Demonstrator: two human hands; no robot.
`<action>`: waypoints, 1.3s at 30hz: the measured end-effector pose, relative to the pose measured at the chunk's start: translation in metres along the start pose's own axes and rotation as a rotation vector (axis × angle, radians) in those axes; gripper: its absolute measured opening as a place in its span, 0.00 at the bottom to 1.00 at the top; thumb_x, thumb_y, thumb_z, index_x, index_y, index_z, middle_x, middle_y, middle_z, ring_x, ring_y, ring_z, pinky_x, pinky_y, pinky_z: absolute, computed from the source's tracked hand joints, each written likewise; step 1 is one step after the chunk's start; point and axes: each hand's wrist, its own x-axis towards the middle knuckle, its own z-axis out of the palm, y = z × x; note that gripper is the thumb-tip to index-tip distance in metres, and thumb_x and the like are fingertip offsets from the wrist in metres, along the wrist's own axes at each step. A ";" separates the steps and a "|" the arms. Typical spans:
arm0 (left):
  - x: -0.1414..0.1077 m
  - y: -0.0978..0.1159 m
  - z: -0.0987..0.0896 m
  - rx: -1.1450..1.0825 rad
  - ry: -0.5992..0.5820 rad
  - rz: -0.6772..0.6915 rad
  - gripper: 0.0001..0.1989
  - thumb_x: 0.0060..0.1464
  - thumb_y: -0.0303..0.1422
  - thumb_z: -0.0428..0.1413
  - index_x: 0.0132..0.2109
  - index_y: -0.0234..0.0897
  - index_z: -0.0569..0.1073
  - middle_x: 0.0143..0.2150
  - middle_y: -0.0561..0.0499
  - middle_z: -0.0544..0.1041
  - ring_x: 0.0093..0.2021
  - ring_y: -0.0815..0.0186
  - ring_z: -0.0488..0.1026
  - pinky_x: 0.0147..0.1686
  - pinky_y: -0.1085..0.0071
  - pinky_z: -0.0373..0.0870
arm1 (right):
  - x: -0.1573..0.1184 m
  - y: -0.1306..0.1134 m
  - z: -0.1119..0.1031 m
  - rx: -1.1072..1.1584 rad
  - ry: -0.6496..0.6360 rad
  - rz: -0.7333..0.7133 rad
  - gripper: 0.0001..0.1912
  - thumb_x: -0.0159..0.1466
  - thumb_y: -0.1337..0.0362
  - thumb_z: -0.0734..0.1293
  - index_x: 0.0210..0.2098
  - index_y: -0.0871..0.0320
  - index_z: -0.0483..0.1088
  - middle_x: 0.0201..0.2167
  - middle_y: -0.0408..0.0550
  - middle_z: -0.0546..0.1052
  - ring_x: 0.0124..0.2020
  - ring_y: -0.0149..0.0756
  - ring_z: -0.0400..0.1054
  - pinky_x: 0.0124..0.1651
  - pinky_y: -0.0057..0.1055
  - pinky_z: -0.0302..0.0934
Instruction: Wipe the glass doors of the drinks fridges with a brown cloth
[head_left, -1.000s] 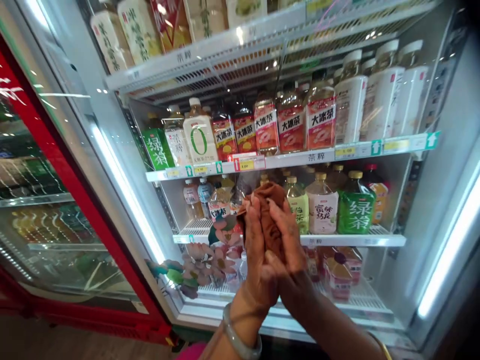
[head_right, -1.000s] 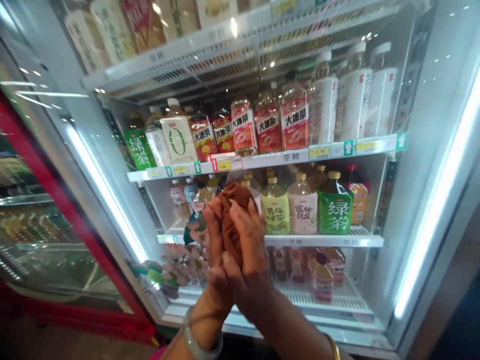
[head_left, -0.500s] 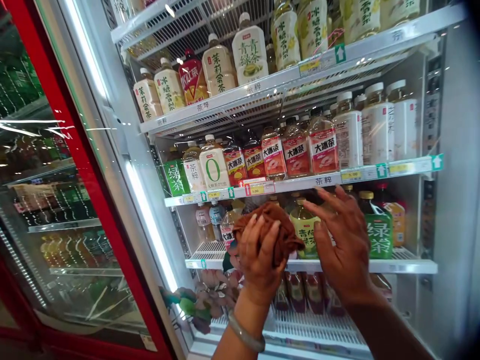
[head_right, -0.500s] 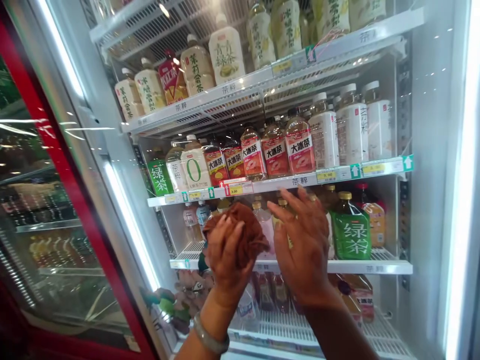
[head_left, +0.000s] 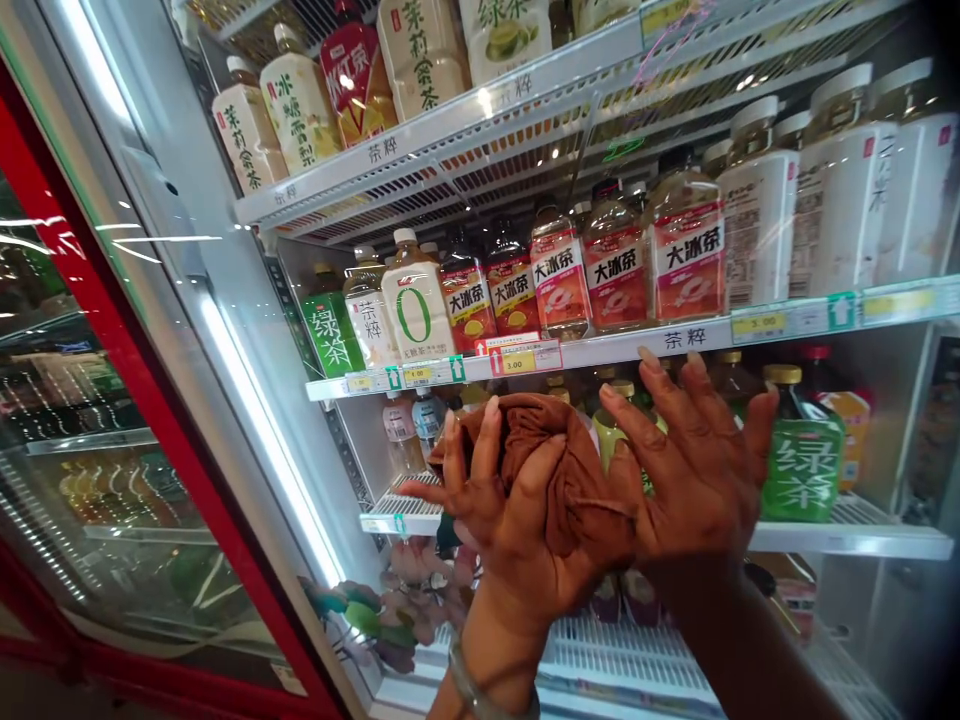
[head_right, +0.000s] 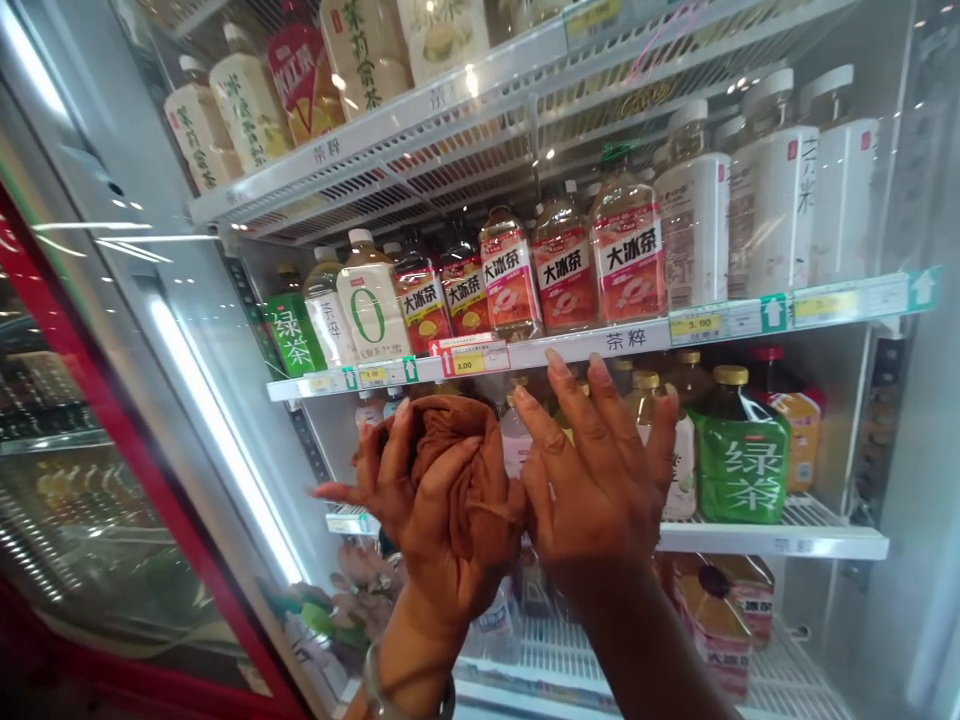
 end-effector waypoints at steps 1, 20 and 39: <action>0.001 0.000 -0.001 -0.021 -0.014 0.007 0.20 0.63 0.46 0.56 0.57 0.44 0.76 0.77 0.44 0.60 0.79 0.41 0.48 0.75 0.34 0.28 | 0.000 0.000 0.001 -0.004 0.003 -0.003 0.25 0.69 0.66 0.65 0.65 0.46 0.69 0.70 0.44 0.68 0.74 0.46 0.59 0.80 0.59 0.37; 0.008 0.006 0.014 -0.082 0.074 0.136 0.26 0.65 0.30 0.56 0.69 0.44 0.69 0.61 0.41 0.76 0.66 0.53 0.71 0.70 0.49 0.64 | -0.003 0.004 0.002 -0.065 -0.022 -0.053 0.27 0.70 0.65 0.65 0.67 0.47 0.67 0.71 0.46 0.66 0.76 0.44 0.56 0.81 0.55 0.36; 0.028 -0.041 -0.006 0.097 0.237 -0.026 0.39 0.53 0.30 0.63 0.71 0.41 0.64 0.64 0.41 0.75 0.64 0.53 0.72 0.67 0.52 0.66 | -0.003 0.003 -0.003 -0.082 -0.070 -0.055 0.34 0.67 0.68 0.68 0.72 0.48 0.60 0.72 0.47 0.65 0.77 0.43 0.53 0.82 0.54 0.36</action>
